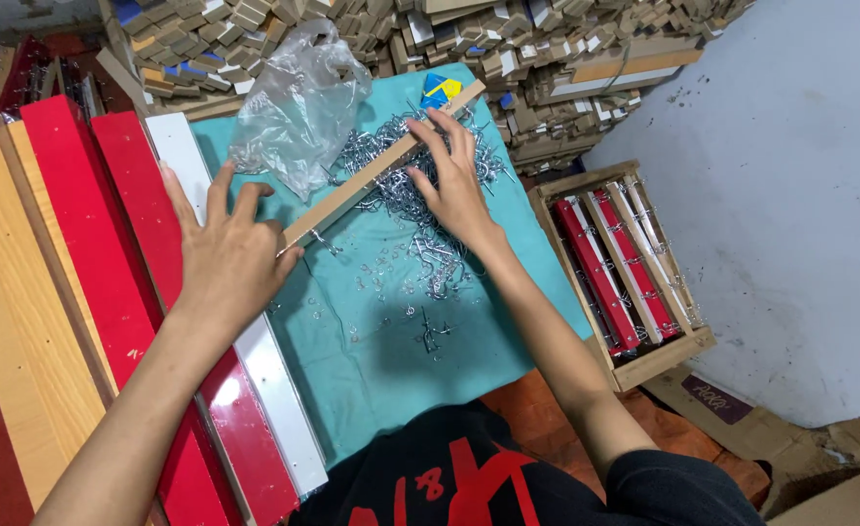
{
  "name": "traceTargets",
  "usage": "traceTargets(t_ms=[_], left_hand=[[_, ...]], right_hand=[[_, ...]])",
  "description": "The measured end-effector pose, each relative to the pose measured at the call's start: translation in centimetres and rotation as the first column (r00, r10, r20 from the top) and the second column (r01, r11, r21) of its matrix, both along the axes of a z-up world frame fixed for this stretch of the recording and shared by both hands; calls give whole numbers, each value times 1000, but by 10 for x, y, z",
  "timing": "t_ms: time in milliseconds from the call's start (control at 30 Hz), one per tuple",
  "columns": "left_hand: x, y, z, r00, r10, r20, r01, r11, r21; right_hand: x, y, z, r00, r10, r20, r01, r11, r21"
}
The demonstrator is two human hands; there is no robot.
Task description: Screw small metal hooks into a wooden strip to assemble a frame component
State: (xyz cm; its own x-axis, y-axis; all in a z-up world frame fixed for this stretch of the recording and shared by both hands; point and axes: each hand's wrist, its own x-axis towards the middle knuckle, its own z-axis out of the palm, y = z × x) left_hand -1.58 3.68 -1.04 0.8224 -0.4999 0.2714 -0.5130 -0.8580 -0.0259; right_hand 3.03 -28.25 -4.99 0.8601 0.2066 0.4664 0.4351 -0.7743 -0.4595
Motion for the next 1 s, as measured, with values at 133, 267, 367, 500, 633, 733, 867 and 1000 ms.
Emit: traceTargets(t_ms=[133,267,367,500,633,733,867,1000], left_hand=[[-1,-1,20,991,43,-124,-39,998,39],[3,-2,37,943,109,-315,-74,990,121],[6,5,36,914,123,-388,-69,986,149],[7,11,26,883,160,-441,-130,987,98],[5,10,41,858,190,-477,-114,976,183],[7,14,43,822,218,-526,-107,967,232],[9,21,43,763,240,-601,-103,962,253],[9,22,51,749,197,-633,-94,977,193]], right_hand=[[-21,-2,1,989,-87,121,85,996,20],[-48,-3,14,969,237,-62,-244,962,-123],[-57,-2,5,852,352,-388,-470,840,-270],[-60,-2,-9,783,322,-532,-539,779,-321],[-59,1,-8,773,358,-524,-571,752,-329],[-60,2,-7,767,360,-532,-583,737,-342],[-60,3,-14,776,326,-540,-582,701,-413],[-63,2,-18,829,277,-485,-532,657,-534]])
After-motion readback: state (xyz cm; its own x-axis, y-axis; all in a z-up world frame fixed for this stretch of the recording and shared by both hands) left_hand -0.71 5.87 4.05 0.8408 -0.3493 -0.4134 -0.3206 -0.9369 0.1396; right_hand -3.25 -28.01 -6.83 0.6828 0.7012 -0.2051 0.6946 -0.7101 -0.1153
